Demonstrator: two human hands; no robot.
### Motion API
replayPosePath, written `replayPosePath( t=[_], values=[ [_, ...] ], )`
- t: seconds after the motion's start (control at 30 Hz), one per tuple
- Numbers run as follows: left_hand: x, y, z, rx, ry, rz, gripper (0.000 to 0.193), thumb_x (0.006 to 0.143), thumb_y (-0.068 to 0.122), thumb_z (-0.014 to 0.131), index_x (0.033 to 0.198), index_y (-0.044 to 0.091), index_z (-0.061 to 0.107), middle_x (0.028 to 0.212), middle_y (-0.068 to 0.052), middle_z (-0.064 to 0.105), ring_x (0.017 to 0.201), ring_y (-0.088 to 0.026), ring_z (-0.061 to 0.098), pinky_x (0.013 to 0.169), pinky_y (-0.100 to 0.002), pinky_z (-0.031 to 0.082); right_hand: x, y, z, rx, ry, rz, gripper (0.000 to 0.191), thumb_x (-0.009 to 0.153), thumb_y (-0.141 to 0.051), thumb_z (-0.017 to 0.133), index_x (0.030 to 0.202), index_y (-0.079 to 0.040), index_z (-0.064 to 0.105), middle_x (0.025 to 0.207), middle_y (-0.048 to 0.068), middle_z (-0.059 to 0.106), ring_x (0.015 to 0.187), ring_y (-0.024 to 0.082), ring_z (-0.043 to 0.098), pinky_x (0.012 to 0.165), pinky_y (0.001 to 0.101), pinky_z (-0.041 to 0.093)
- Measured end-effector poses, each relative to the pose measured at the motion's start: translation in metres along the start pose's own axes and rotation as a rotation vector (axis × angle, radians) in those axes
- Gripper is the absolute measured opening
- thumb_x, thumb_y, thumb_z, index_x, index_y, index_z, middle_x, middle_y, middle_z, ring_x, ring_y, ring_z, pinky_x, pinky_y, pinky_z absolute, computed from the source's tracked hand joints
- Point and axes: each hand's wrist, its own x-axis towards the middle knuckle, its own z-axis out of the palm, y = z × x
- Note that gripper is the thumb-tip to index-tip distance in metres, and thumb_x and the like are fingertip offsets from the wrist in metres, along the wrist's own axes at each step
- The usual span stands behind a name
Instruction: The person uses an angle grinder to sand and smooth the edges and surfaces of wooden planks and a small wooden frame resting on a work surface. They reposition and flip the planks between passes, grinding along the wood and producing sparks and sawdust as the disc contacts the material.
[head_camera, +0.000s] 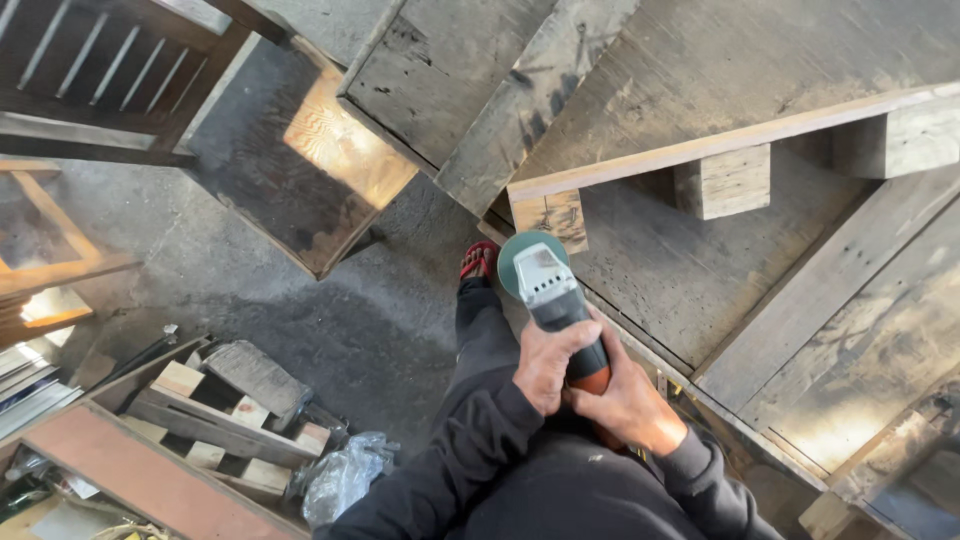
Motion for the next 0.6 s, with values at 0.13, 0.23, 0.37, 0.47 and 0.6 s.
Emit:
replayPosePath(
  t=[0.13,0.23,0.37,0.47,0.6],
  values=[
    [-0.004,-0.030,0.001,-0.074,-0.030,-0.076,0.040,0.083,0.016,0.080,0.116,0.004,0.061,0.103,-0.004,0.067,0.094,-0.016,0.064,0.090,-0.034,0.053,-0.013,0.030,-0.001,-0.060,0.049,0.157,0.118,0.065,-0.018,0.077,0.167,-0.023,0.017,0.124,0.017,0.067,0.114,0.027,0.069,0.096,0.0385,0.053],
    [0.009,-0.047,0.005,-0.054,-0.110,-0.087,0.042,0.083,0.016,0.080,0.118,0.004,0.059,0.102,-0.005,0.067,0.094,-0.016,0.065,0.091,-0.035,0.054,-0.013,0.050,-0.007,-0.051,0.159,0.137,0.111,0.066,-0.018,0.078,0.161,-0.017,0.021,0.124,0.018,0.067,0.113,0.027,0.070,0.096,0.0382,0.053],
    [0.031,-0.064,0.014,-0.015,-0.206,-0.109,0.043,0.082,0.015,0.081,0.118,0.002,0.060,0.104,-0.006,0.067,0.096,-0.017,0.066,0.091,-0.036,0.055,-0.015,0.066,-0.015,-0.005,0.273,0.071,0.109,0.067,-0.018,0.076,0.161,-0.014,0.023,0.121,0.018,0.069,0.109,0.026,0.070,0.093,0.0371,0.054],
    [0.037,-0.071,0.017,0.015,-0.274,-0.122,0.040,0.085,0.015,0.081,0.116,-0.002,0.062,0.105,-0.009,0.067,0.095,-0.018,0.066,0.089,-0.036,0.056,-0.019,0.072,-0.014,-0.012,0.352,0.057,0.107,0.068,-0.018,0.076,0.161,-0.012,0.023,0.122,0.017,0.068,0.109,0.025,0.070,0.092,0.0367,0.054],
    [0.027,-0.069,0.010,-0.009,-0.236,-0.129,0.043,0.080,0.013,0.083,0.115,0.006,0.059,0.103,-0.004,0.066,0.094,-0.015,0.066,0.089,-0.035,0.057,-0.021,0.072,-0.002,0.047,0.324,0.040,0.107,0.068,-0.017,0.073,0.162,-0.012,0.023,0.119,0.018,0.070,0.107,0.025,0.071,0.092,0.0372,0.055]
  ],
)
